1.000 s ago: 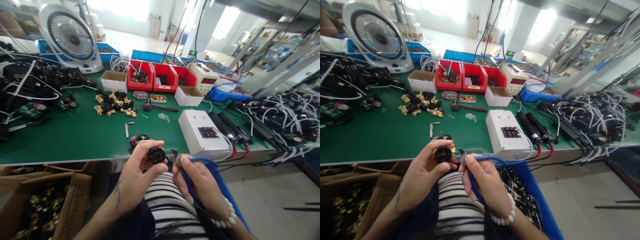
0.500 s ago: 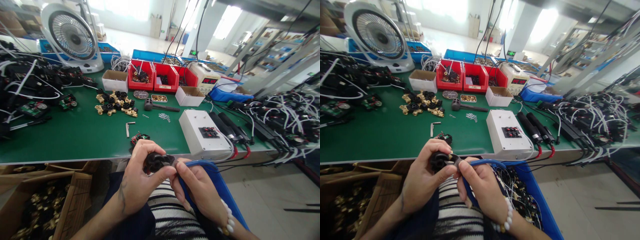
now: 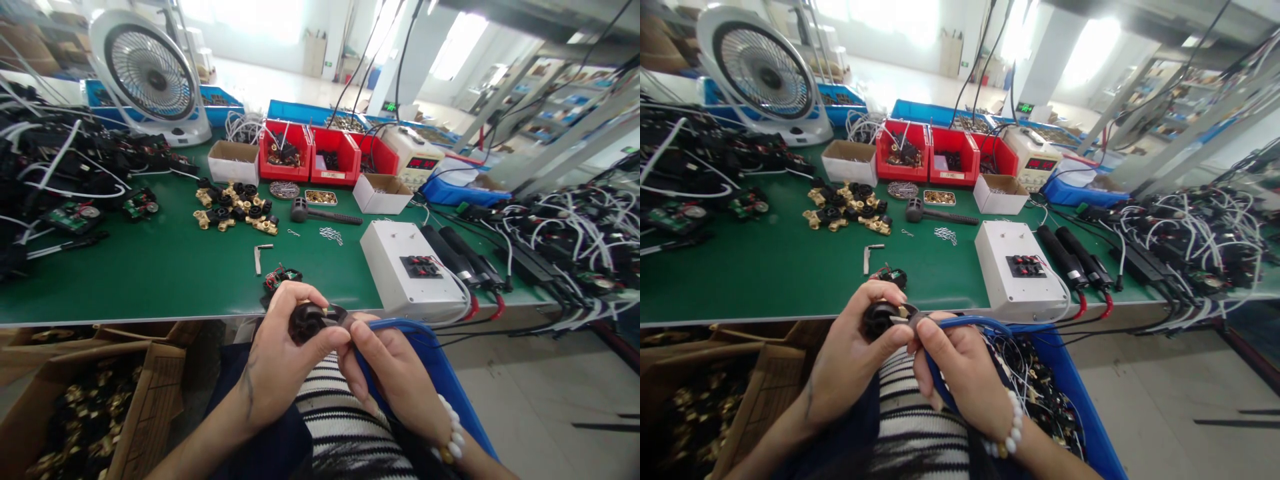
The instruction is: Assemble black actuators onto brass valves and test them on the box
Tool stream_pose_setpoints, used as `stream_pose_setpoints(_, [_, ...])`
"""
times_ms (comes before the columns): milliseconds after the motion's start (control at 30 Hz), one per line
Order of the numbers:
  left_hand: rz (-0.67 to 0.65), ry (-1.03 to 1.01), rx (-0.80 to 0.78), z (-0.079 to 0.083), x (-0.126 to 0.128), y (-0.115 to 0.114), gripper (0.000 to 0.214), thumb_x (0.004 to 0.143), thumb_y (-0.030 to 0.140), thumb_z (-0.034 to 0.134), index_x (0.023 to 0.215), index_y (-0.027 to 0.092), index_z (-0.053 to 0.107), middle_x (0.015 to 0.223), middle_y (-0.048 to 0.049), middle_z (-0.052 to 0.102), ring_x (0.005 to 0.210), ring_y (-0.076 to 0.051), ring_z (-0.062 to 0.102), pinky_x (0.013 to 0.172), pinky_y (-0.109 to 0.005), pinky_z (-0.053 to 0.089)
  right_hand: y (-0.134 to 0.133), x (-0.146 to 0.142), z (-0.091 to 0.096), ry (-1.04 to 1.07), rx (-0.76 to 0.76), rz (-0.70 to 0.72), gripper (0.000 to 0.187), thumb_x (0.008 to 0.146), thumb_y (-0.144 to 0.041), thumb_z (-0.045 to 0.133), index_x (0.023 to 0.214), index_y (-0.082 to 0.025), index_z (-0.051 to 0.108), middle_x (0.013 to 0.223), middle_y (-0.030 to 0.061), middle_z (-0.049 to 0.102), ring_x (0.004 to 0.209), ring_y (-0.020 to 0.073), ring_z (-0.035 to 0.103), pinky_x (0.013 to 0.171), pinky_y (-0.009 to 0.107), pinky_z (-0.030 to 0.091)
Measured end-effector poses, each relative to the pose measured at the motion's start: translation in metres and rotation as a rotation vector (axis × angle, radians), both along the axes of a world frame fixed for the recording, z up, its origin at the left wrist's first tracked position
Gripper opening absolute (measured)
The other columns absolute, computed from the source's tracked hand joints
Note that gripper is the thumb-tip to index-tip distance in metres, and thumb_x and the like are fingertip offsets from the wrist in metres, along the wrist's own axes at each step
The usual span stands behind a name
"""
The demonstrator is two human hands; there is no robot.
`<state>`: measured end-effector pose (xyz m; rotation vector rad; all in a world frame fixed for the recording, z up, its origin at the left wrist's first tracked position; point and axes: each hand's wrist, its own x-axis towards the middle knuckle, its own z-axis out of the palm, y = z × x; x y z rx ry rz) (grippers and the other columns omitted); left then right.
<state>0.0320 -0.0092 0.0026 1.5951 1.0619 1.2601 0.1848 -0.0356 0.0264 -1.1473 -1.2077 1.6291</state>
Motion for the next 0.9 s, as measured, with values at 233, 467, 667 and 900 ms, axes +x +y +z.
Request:
stream_pose_setpoints(233, [0.012, -0.003, -0.016, 0.000, 0.001, 0.003, 0.018, 0.084, 0.034, 0.069, 0.085, 0.021, 0.057, 0.088, 0.0008, 0.056, 0.085, -0.015, 0.055, 0.079, -0.027, 0.045, 0.002, -0.003, -0.004, -0.015, 0.042, -0.058, 0.048, 0.094, -0.058, 0.048, 0.067, -0.019, 0.050, 0.042, -0.0055, 0.047, 0.033, 0.0063, 0.037, 0.035, 0.019, 0.026])
stream_pose_setpoints(467, [-0.303, -0.472, -0.326, -0.004, 0.003, 0.005, 0.030, 0.085, 0.027, 0.069, 0.110, 0.024, 0.052, 0.091, 0.0026, 0.064, 0.070, -0.009, 0.061, 0.064, -0.018, 0.050, 0.047, 0.009, -0.032, -0.295, 0.128, -0.137, 0.051, 0.092, -0.063, 0.043, 0.083, -0.015, 0.057, 0.054, -0.0048, 0.049, 0.043, 0.0082, 0.043, 0.045, 0.021, 0.035])
stream_pose_setpoints(667, [-0.297, -0.435, -0.361, 0.001, -0.001, 0.001, 0.035, 0.083, 0.031, 0.074, 0.112, 0.024, 0.056, 0.100, 0.0009, 0.063, 0.076, -0.008, 0.060, 0.072, -0.017, 0.051, 0.079, 0.032, -0.072, -0.688, 0.198, -0.147, 0.023, 0.085, -0.035, 0.058, 0.093, -0.014, 0.062, 0.069, 0.0014, 0.061, 0.061, 0.0157, 0.056, 0.060, 0.028, 0.045])
stream_pose_setpoints(900, [-0.280, -0.374, -0.202, -0.002, -0.002, -0.004, 0.039, 0.078, 0.039, 0.078, 0.111, 0.030, 0.059, 0.105, 0.0019, 0.059, 0.084, -0.011, 0.062, 0.076, -0.020, 0.050, 0.074, 0.038, -0.073, -0.805, 0.399, -0.286, 0.033, 0.084, -0.028, 0.058, 0.112, -0.011, 0.062, 0.115, 0.0183, 0.060, 0.111, 0.0317, 0.055, 0.102, 0.053, 0.040])
